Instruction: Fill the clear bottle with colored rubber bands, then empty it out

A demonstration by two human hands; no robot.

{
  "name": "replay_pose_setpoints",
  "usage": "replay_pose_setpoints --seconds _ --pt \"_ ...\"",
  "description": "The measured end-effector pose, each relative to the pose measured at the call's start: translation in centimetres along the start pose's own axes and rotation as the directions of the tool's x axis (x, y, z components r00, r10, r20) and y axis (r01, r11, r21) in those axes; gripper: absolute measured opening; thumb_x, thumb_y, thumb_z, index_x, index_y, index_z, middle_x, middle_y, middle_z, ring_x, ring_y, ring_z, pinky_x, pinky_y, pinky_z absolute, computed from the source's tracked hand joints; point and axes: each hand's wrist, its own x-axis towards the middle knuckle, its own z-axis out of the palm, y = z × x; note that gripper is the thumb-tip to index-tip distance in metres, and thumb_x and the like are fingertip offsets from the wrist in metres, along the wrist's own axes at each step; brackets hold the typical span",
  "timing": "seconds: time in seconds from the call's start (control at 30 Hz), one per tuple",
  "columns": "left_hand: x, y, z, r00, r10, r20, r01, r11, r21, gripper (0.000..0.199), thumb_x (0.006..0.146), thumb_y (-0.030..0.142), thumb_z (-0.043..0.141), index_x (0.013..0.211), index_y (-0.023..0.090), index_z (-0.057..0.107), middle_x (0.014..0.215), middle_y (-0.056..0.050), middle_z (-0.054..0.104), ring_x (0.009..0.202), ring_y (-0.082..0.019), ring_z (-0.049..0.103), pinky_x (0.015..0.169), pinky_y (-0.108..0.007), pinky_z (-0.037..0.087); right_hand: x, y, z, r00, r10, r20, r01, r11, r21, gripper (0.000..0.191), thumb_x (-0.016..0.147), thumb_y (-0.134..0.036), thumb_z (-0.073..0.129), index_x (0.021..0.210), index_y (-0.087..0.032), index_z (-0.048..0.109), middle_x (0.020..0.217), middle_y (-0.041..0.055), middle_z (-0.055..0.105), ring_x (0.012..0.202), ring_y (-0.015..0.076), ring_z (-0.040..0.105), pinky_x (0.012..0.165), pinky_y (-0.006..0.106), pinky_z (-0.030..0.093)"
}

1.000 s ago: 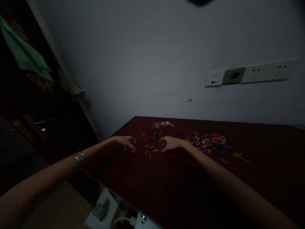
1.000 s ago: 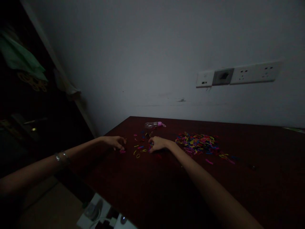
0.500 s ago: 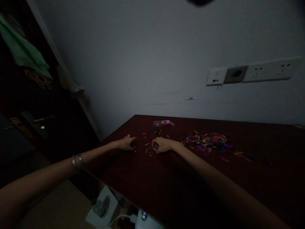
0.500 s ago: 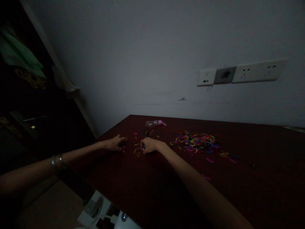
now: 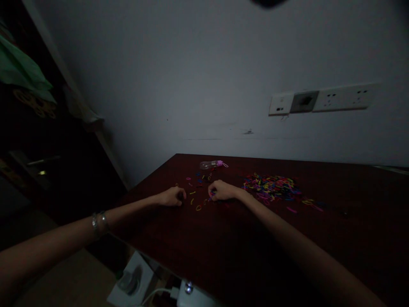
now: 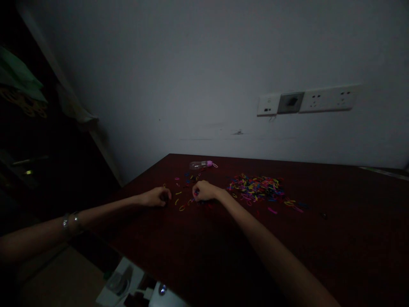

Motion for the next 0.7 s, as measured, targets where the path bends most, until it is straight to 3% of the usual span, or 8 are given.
replay_pose_setpoints --seconds 0.2,0.37,0.57,0.7 --pt "1.2 0.1 0.3 0.999 -0.053 -0.007 0.052 0.998 -0.024 0.019 0.056 0.013 0.048 0.071 0.015 0.059 0.059 0.000 0.056 0.055 -0.013 0.053 0.050 -0.021 0.038 -4.7 3.9 -4.0 0.977 0.111 -0.182 -0.097 0.992 0.084 0.013 0.061 -0.020 0.054 0.069 -0.015 0.063 0.059 -0.0025 0.055 0.056 0.0101 0.047 0.053 0.020 0.034" --pt "3.8 1.8 -0.2 0.996 0.023 -0.091 -0.019 0.999 0.041 0.018 0.055 0.009 0.048 0.067 0.014 0.062 0.062 -0.001 0.058 0.060 -0.012 0.053 0.052 -0.020 0.038 -9.6 7.5 -7.6 0.890 0.252 -0.380 -0.252 0.966 0.052 0.015 0.060 -0.021 0.050 0.069 -0.016 0.061 0.066 -0.0003 0.058 0.063 0.0133 0.051 0.060 0.023 0.038" --pt "8.2 8.4 -1.1 0.954 0.185 -0.235 -0.202 0.978 -0.054 0.018 0.062 0.009 0.050 0.074 0.011 0.063 0.070 -0.003 0.060 0.066 -0.013 0.054 0.061 -0.023 0.041 -13.8 10.4 -10.6 0.776 0.334 -0.535 -0.372 0.927 0.039 0.016 0.063 -0.024 0.050 0.071 -0.016 0.062 0.070 0.0030 0.061 0.062 0.0141 0.052 0.059 0.024 0.039" --pt "10.2 13.9 -2.3 0.843 0.361 -0.398 -0.452 0.878 -0.159 0.023 0.071 0.015 0.052 0.093 0.011 0.061 0.089 -0.007 0.062 0.080 -0.014 0.055 0.074 -0.027 0.043 -15.0 11.0 -11.7 0.725 0.378 -0.576 -0.427 0.903 0.054 0.022 0.064 -0.025 0.053 0.080 -0.015 0.065 0.070 0.0041 0.062 0.063 0.0148 0.054 0.058 0.025 0.040"
